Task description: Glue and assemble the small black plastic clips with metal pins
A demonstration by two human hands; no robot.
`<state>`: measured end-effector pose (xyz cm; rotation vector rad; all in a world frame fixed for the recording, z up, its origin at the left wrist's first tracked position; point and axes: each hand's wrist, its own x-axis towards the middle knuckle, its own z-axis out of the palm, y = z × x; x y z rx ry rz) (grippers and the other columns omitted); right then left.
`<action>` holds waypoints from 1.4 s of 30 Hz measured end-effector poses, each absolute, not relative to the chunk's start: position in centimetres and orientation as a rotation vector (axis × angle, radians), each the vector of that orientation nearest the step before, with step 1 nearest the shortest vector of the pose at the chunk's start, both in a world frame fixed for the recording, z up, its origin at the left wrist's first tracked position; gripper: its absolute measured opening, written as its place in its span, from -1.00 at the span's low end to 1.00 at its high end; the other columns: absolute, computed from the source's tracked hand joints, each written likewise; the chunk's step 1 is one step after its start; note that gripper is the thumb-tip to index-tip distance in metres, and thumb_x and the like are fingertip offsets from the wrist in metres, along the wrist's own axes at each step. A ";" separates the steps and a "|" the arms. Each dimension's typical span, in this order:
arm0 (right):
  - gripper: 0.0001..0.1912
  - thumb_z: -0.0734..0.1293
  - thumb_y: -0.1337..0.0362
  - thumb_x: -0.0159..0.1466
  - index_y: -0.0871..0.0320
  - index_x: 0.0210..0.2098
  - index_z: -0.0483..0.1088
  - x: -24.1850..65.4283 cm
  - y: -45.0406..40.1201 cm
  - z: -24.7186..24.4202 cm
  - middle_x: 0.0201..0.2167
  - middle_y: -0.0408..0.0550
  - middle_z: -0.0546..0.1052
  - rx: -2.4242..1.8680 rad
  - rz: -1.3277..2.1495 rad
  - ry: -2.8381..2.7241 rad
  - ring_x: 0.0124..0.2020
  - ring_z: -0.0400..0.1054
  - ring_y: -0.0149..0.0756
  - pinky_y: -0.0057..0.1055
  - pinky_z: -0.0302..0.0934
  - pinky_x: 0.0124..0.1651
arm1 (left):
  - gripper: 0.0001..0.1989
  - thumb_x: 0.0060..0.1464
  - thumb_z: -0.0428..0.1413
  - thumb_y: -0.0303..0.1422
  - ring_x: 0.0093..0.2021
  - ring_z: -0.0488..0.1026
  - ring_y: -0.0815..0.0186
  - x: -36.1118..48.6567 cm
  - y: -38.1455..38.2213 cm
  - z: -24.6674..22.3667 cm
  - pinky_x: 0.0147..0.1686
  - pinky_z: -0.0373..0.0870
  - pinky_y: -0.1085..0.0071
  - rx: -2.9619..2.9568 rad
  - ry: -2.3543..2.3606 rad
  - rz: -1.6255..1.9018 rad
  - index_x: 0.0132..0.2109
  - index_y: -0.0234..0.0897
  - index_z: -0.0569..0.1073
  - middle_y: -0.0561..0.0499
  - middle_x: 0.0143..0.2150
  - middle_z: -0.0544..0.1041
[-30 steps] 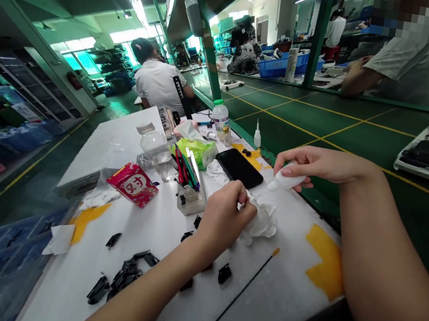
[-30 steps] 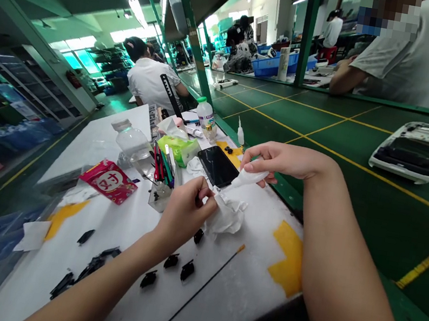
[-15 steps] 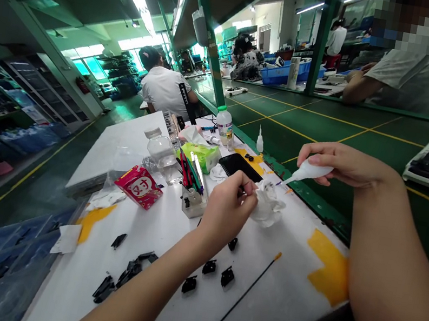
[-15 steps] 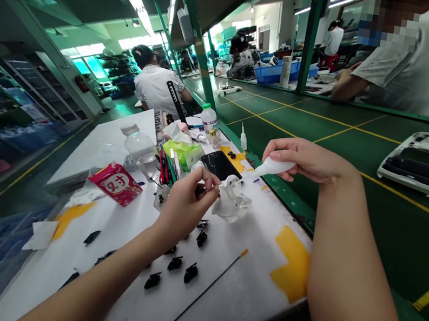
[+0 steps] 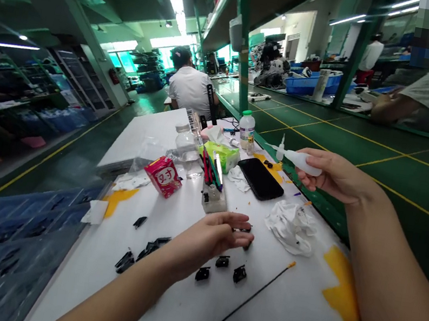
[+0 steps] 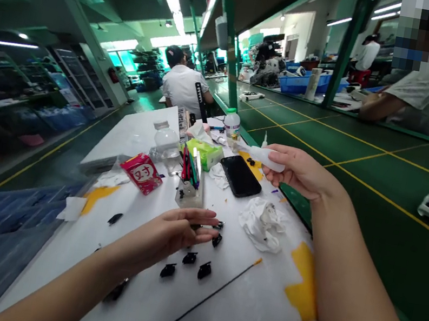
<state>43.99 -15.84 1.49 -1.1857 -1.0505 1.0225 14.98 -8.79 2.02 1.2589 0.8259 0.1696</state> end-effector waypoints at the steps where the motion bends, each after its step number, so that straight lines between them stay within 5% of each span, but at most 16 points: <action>1: -0.80 0.34 0.17 0.45 0.21 -0.10 0.42 42.9 -15.5 1.9 -0.35 -0.17 0.47 -1.162 1.048 -1.052 -0.48 0.37 -0.45 -0.51 0.32 -0.47 | -0.59 0.06 0.00 -0.63 0.08 0.58 0.23 14.3 -8.7 1.9 0.13 0.46 0.37 1.197 0.823 0.198 0.05 -0.42 0.47 -0.30 0.21 0.52; 8: -0.68 0.47 0.21 0.21 0.10 -0.20 0.25 32.9 -12.7 2.3 -0.41 -0.21 0.43 -1.025 1.296 -1.159 -0.50 0.38 -0.37 -0.57 0.18 -0.65 | -0.62 0.15 0.02 -0.66 0.05 0.62 0.30 9.8 -7.0 0.3 0.08 0.50 0.48 0.997 0.735 0.370 0.09 -0.42 0.48 -0.24 0.14 0.61; 11: -0.69 0.43 0.07 0.22 0.08 -0.24 0.27 28.5 -11.9 0.2 -0.54 -0.28 0.35 -1.060 1.396 -1.239 -0.65 0.23 -0.44 -0.54 0.12 -0.69 | -0.74 0.25 0.08 -0.53 -0.37 0.62 0.47 8.1 -6.3 -1.1 -0.30 0.52 0.62 1.016 0.695 0.376 0.04 -0.42 0.54 -0.13 -0.14 0.69; 13: -0.66 0.43 0.02 0.24 0.10 -0.28 0.28 26.4 -11.8 -1.4 -0.58 -0.29 0.33 -1.134 1.403 -1.282 -0.69 0.13 -0.50 -0.56 0.05 -0.68 | -0.76 0.30 0.09 -0.43 -0.70 0.35 0.56 7.3 -6.1 -2.1 -0.61 0.30 0.65 1.057 0.680 0.361 0.03 -0.42 0.55 0.05 -0.51 0.59; 15: -0.67 0.42 0.01 0.27 0.11 -0.22 0.32 25.4 -11.8 -2.8 -0.59 -0.28 0.34 -1.222 1.390 -1.312 -0.68 0.12 -0.49 -0.56 0.01 -0.67 | -0.70 0.29 0.14 -0.36 -0.79 0.19 0.56 6.8 -6.4 -3.0 -0.70 0.13 0.62 1.098 0.668 0.343 0.10 -0.40 0.52 0.18 -0.65 0.47; 19: -0.72 0.45 0.07 0.28 0.12 -0.20 0.40 25.3 -12.4 -4.0 -0.42 -0.16 0.47 -1.334 1.342 -1.353 -0.49 0.32 -0.42 -0.53 0.12 -0.52 | -0.59 0.19 0.26 -0.37 -0.49 0.53 0.42 6.7 -7.8 -3.6 -0.48 0.36 0.56 1.116 0.659 0.327 0.16 -0.36 0.47 -0.01 -0.34 0.67; 23: -0.69 0.39 0.00 0.35 0.11 -0.28 0.37 25.9 -13.0 -3.9 -0.56 -0.22 0.42 -1.359 1.456 -1.330 -0.54 0.34 -0.42 -0.53 0.11 -0.52 | -0.57 0.19 0.26 -0.32 -0.28 0.57 0.33 6.8 -8.5 -3.4 -0.36 0.43 0.51 1.016 0.619 0.318 0.16 -0.38 0.47 -0.13 -0.18 0.69; 27: -0.64 0.43 -0.05 0.30 0.11 -0.28 0.35 26.2 -13.1 -3.7 -0.54 -0.22 0.46 -1.338 1.522 -1.288 -0.54 0.38 -0.42 -0.54 0.13 -0.51 | -0.50 0.15 0.30 -0.26 -0.31 0.58 0.34 6.7 -7.9 -3.4 -0.31 0.49 0.47 0.910 0.547 0.283 0.17 -0.40 0.49 -0.16 -0.21 0.69; 31: -0.69 0.42 0.00 0.31 0.10 -0.28 0.35 26.2 -13.1 -3.8 -0.52 -0.23 0.46 -1.360 1.494 -1.288 -0.51 0.35 -0.43 -0.52 0.20 -0.44 | -0.47 0.05 0.39 -0.41 -0.32 0.60 0.38 6.5 -7.6 -3.5 -0.25 0.51 0.48 0.728 0.582 0.272 0.14 -0.41 0.47 -0.11 -0.25 0.69; 42: -0.93 0.42 0.25 0.25 0.08 -0.30 0.44 25.6 -13.1 -3.5 -0.44 -0.20 0.41 -1.396 1.405 -1.328 -0.41 0.24 -0.37 -0.48 0.14 -0.38 | -0.64 0.07 0.38 -0.43 -0.28 0.63 0.39 6.8 -7.5 -3.4 -0.15 0.49 0.49 0.721 0.692 0.325 0.01 -0.42 0.57 -0.11 -0.24 0.71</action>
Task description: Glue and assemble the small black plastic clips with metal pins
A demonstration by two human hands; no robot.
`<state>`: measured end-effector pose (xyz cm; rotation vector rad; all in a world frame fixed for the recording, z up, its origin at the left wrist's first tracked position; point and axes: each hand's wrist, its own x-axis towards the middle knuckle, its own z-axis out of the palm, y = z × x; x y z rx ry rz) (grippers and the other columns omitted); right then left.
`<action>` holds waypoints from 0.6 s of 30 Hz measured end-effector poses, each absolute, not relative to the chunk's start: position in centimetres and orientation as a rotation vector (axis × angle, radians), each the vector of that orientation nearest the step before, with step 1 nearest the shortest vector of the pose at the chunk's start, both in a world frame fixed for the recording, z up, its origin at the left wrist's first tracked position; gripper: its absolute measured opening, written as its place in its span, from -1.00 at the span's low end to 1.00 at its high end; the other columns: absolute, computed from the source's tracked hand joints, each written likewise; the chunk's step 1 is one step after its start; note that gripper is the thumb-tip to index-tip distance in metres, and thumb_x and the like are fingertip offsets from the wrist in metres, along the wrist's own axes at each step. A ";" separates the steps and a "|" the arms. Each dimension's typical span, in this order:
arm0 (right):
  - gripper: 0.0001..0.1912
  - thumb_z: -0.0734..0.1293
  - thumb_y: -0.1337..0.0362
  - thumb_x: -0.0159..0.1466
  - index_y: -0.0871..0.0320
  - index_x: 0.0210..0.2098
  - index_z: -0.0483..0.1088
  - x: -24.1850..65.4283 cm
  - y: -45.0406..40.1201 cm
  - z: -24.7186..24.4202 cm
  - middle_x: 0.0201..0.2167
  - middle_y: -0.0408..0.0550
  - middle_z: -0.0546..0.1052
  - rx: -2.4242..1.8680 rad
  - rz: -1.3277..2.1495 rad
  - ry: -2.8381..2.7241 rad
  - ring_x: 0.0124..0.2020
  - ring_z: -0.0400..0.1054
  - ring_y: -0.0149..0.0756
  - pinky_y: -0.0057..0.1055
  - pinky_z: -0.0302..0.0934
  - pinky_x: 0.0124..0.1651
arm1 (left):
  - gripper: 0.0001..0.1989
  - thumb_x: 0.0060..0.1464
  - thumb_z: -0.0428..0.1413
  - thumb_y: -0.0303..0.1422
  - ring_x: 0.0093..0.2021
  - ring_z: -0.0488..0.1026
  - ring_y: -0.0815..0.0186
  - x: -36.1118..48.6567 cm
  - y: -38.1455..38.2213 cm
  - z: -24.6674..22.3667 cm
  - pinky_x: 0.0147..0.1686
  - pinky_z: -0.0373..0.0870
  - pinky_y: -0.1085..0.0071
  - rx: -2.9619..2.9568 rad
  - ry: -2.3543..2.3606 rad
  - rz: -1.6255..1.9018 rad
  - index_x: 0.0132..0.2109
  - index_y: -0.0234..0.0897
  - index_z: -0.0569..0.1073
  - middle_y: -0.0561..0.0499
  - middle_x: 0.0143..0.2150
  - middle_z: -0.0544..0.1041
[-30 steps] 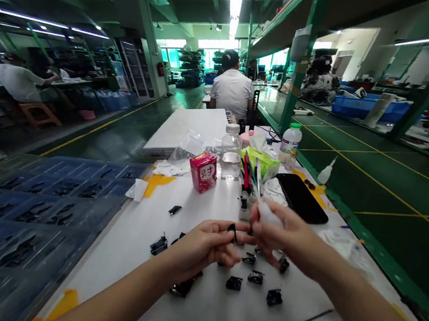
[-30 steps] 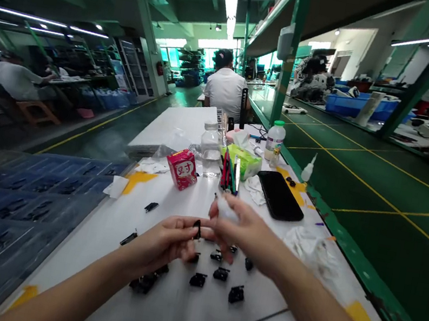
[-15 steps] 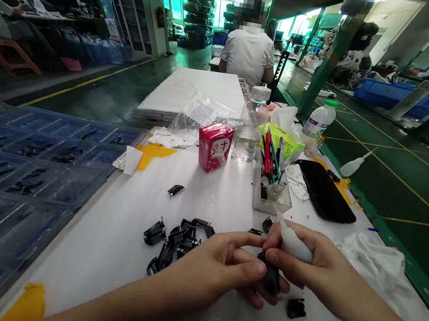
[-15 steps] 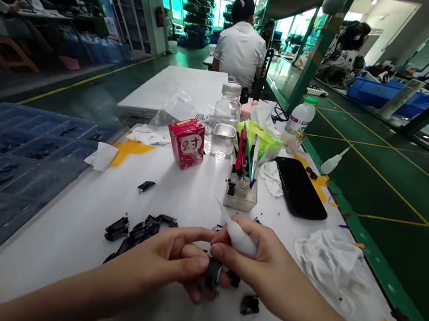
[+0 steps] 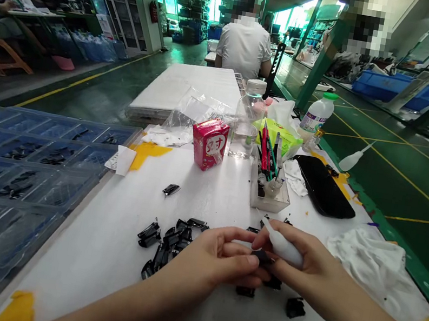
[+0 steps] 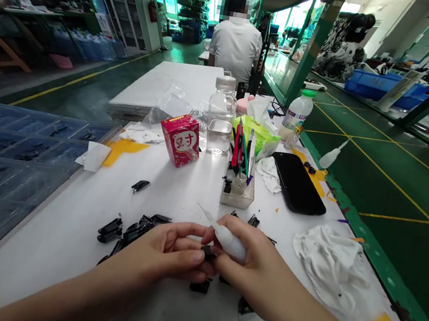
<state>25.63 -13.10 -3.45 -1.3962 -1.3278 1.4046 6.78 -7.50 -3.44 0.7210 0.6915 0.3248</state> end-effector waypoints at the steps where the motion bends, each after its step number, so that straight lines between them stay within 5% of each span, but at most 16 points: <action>1: -0.91 0.42 0.25 0.24 0.08 -0.27 0.43 25.7 -13.2 -3.5 -0.42 -0.19 0.40 -1.388 1.420 -1.310 -0.42 0.23 -0.37 -0.47 0.13 -0.39 | -0.65 0.06 0.38 -0.43 -0.25 0.64 0.37 6.8 -7.4 -3.3 -0.14 0.49 0.48 0.752 0.708 0.358 0.00 -0.41 0.56 -0.11 -0.23 0.72; 6: -0.67 0.40 0.01 0.32 0.07 -0.09 0.32 26.6 -13.5 -4.3 -0.53 -0.31 0.21 -1.354 1.551 -1.174 -0.62 -0.03 -0.51 -0.54 -0.11 -0.59 | -0.80 0.10 0.34 -0.44 -0.16 0.64 0.31 6.9 -7.1 -2.9 -0.14 0.47 0.49 0.957 0.828 0.487 -0.12 -0.34 0.55 -0.08 -0.19 0.73; 12: -0.64 0.43 -0.04 0.32 0.09 -0.21 0.32 26.5 -13.4 -4.4 -0.49 -0.24 0.32 -1.290 1.567 -1.130 -0.60 0.09 -0.52 -0.55 -0.02 -0.58 | -0.79 0.07 0.35 -0.40 -0.11 0.61 0.27 6.8 -7.0 -2.9 -0.09 0.46 0.45 1.116 0.810 0.503 -0.13 -0.30 0.58 -0.02 -0.17 0.70; 18: -0.68 0.46 0.03 0.29 0.10 -0.27 0.33 25.9 -13.6 -3.8 -0.55 -0.27 0.27 -1.355 1.500 -1.162 -0.58 0.04 -0.51 -0.56 -0.07 -0.56 | -0.75 0.01 0.39 -0.41 -0.37 0.49 0.40 6.8 -6.9 -2.6 -0.27 0.42 0.50 1.108 0.764 0.478 -0.14 -0.35 0.61 0.10 -0.42 0.58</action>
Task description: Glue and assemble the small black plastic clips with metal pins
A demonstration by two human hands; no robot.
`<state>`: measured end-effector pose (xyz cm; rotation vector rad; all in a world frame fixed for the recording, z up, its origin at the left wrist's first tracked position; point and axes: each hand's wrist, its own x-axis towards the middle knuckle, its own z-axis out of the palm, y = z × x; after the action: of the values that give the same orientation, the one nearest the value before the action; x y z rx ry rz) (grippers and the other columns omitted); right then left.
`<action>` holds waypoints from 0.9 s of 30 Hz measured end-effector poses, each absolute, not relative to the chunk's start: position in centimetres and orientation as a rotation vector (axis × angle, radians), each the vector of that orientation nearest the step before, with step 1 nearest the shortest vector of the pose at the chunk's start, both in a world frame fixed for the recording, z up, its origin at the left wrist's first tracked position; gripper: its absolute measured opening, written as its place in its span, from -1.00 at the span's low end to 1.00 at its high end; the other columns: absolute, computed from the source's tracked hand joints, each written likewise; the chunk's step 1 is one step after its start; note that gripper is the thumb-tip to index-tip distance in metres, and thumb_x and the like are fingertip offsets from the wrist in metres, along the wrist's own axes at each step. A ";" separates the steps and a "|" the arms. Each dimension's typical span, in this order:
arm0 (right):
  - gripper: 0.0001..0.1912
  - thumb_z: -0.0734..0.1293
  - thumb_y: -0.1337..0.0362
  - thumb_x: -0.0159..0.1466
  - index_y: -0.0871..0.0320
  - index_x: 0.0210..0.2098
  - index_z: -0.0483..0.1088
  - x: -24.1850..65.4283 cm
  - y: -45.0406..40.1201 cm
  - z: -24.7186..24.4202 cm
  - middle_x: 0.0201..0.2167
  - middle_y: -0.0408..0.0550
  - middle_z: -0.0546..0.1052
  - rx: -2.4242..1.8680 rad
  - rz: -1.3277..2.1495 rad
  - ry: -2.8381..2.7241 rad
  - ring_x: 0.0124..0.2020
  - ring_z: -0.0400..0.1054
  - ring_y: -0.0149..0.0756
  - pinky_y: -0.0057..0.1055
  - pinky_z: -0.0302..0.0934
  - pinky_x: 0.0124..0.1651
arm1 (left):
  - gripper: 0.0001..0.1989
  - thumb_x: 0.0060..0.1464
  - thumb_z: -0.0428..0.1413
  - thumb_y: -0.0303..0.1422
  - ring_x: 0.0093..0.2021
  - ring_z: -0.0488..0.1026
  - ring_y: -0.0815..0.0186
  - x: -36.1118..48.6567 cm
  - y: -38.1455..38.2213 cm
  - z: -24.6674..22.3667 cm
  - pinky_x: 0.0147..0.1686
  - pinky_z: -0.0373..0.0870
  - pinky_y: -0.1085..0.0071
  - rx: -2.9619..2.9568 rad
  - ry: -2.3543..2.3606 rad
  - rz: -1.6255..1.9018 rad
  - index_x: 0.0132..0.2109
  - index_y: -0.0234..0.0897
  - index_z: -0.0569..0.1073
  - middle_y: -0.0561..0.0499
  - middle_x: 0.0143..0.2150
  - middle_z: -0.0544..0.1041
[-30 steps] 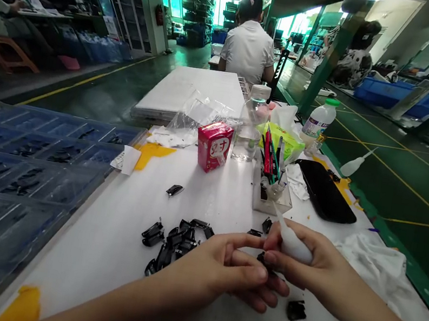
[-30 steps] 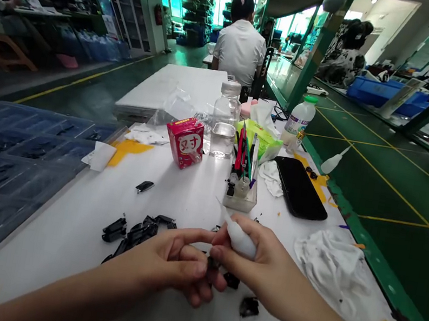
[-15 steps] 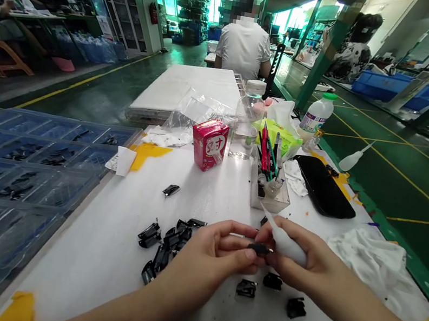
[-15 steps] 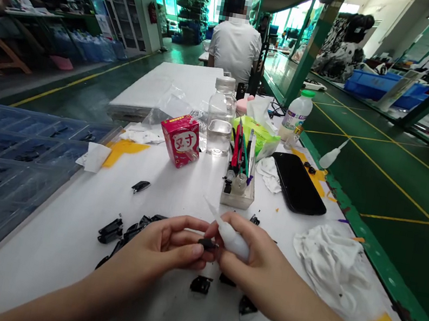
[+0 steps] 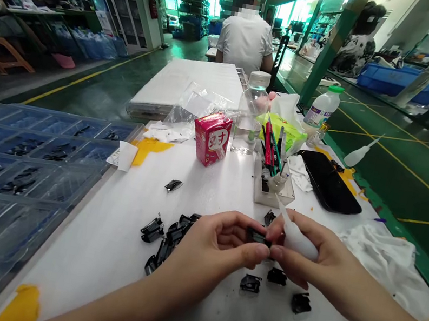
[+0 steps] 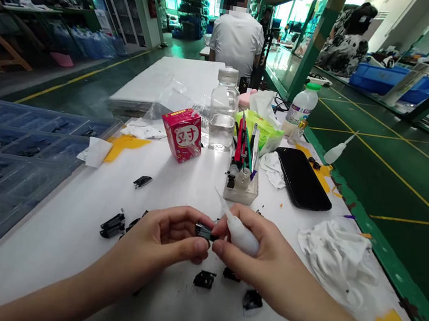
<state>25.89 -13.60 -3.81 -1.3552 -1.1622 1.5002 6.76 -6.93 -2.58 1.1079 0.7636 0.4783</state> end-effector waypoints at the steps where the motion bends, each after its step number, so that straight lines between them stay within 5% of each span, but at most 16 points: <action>1: -0.70 0.46 0.05 0.29 0.10 -0.28 0.34 25.9 -13.6 -3.7 -0.54 -0.26 0.27 -1.376 1.477 -1.183 -0.57 0.03 -0.51 -0.55 -0.09 -0.56 | -0.75 0.00 0.40 -0.41 -0.37 0.49 0.40 6.8 -7.0 -2.6 -0.27 0.43 0.50 1.108 0.761 0.495 -0.14 -0.34 0.61 0.10 -0.42 0.57; 9: -0.71 0.42 0.00 0.33 0.06 -0.29 0.37 26.0 -13.6 -3.5 -0.53 -0.23 0.27 -1.403 1.451 -1.261 -0.55 0.08 -0.47 -0.55 -0.03 -0.55 | -0.76 -0.02 0.41 -0.41 -0.30 0.52 0.36 6.9 -7.4 -2.9 -0.25 0.45 0.49 1.155 0.773 0.561 -0.18 -0.29 0.59 0.06 -0.34 0.60; 13: -0.75 0.40 0.02 0.36 -0.13 -0.03 0.35 26.6 -14.2 -3.8 -0.24 -0.18 0.37 -1.327 1.291 -1.221 -0.54 0.13 -0.50 -0.58 0.05 -0.58 | -0.77 -0.02 0.41 -0.42 -0.33 0.52 0.38 7.0 -7.5 -2.9 -0.30 0.42 0.52 1.156 0.785 0.583 -0.21 -0.29 0.57 0.08 -0.38 0.59; 16: -0.71 0.40 0.16 0.35 -0.22 -0.04 0.23 27.2 -14.9 -4.0 -0.09 -0.18 0.32 -1.244 1.183 -1.150 -0.48 0.23 -0.44 -0.55 0.19 -0.55 | -0.77 -0.05 0.42 -0.47 -0.39 0.47 0.43 7.0 -7.5 -2.8 -0.37 0.37 0.57 1.177 0.806 0.581 -0.24 -0.28 0.57 0.14 -0.44 0.54; 19: -0.73 0.40 0.27 0.33 -0.16 -0.13 0.22 27.4 -15.2 -3.9 -0.14 -0.16 0.33 -1.266 1.045 -1.227 -0.42 0.31 -0.35 -0.49 0.31 -0.49 | -0.75 -0.08 0.43 -0.47 -0.39 0.45 0.43 7.0 -7.6 -2.8 -0.35 0.36 0.57 1.195 0.843 0.562 -0.25 -0.29 0.55 0.14 -0.44 0.53; 27: -0.71 0.47 0.07 0.30 -0.25 0.00 0.43 27.8 -15.7 -3.8 -0.17 -0.09 0.50 -1.481 0.659 -1.272 -0.43 0.39 -0.26 -0.32 0.36 -0.42 | -0.75 -0.01 0.39 -0.40 -0.33 0.47 0.36 7.1 -8.0 -3.0 -0.31 0.37 0.49 1.209 0.854 0.453 -0.20 -0.28 0.51 0.08 -0.39 0.55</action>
<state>27.83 -15.75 -3.83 -1.4807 -1.2719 0.6589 7.08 -8.02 -3.00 1.2088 0.8535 0.4534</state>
